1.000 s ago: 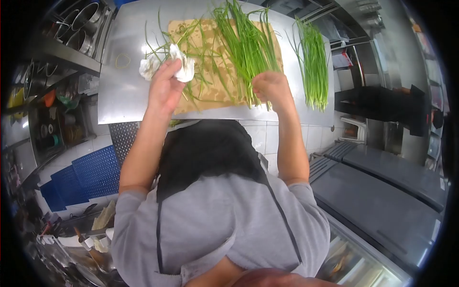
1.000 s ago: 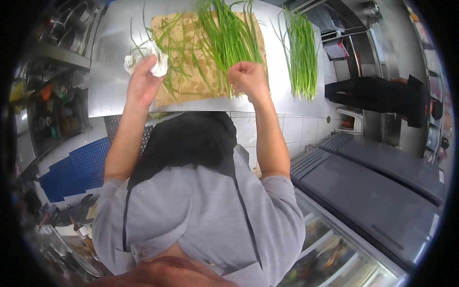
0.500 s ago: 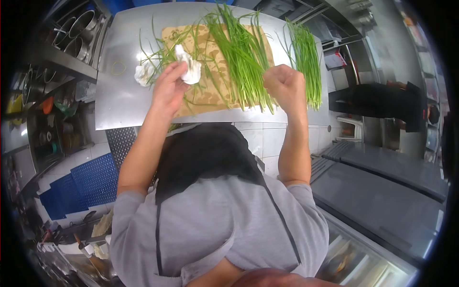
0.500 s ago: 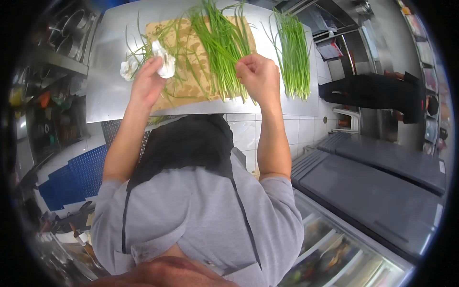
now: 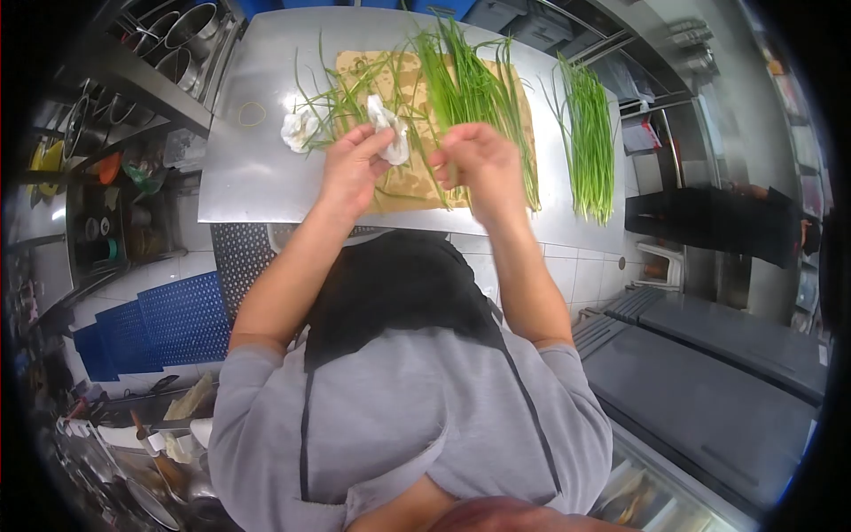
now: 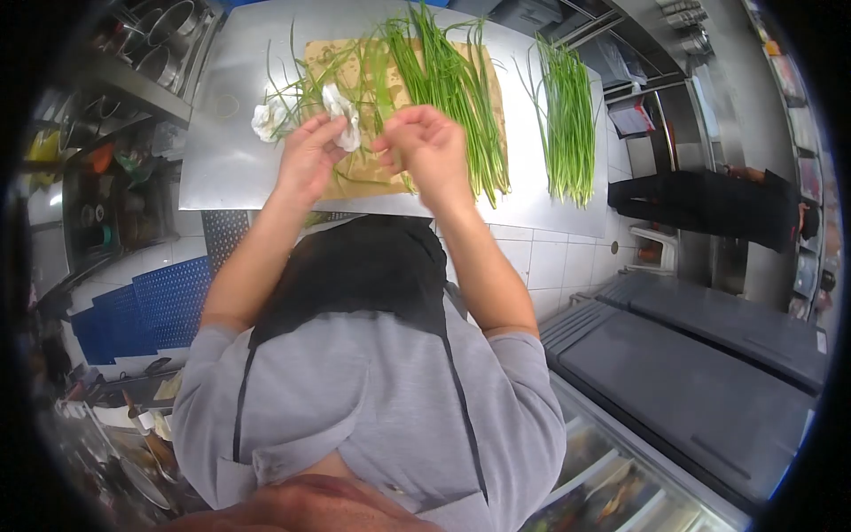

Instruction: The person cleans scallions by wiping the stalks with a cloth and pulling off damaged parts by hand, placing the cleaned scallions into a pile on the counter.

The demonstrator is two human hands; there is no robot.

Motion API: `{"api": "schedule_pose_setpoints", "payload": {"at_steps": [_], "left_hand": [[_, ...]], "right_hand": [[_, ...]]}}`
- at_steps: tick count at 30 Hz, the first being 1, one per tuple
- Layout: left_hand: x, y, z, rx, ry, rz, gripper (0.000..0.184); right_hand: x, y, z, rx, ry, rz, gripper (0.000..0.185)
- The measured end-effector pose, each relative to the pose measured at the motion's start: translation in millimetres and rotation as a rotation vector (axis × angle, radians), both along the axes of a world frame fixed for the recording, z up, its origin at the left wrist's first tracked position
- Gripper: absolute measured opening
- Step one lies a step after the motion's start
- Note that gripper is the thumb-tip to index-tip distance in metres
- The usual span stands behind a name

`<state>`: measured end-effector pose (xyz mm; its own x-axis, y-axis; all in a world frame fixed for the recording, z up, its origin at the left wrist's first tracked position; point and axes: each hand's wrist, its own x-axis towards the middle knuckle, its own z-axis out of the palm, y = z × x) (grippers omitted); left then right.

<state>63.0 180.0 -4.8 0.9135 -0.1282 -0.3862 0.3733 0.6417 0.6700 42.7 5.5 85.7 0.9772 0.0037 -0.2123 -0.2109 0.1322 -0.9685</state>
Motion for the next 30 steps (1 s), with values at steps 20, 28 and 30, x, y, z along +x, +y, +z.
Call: {"api": "schedule_pose_setpoints", "payload": {"at_steps": [20,28,30], "left_hand": [[-20.6,-6.2,16.7,-0.149,-0.114,0.112,0.024],[-22.1,-4.7,12.2,-0.418,-0.016,0.135,0.029],[-22.6,-7.5,7.2,-0.348,0.003,0.158,0.031]], "right_hand": [[0.6,26.7,-46.7,-0.278,-0.063,0.072,0.013],[1.0,22.3,-52.9,-0.653,-0.217,0.075,0.014],[-1.5,26.1,-45.5,-0.738,-0.231,0.076,0.014]]}}
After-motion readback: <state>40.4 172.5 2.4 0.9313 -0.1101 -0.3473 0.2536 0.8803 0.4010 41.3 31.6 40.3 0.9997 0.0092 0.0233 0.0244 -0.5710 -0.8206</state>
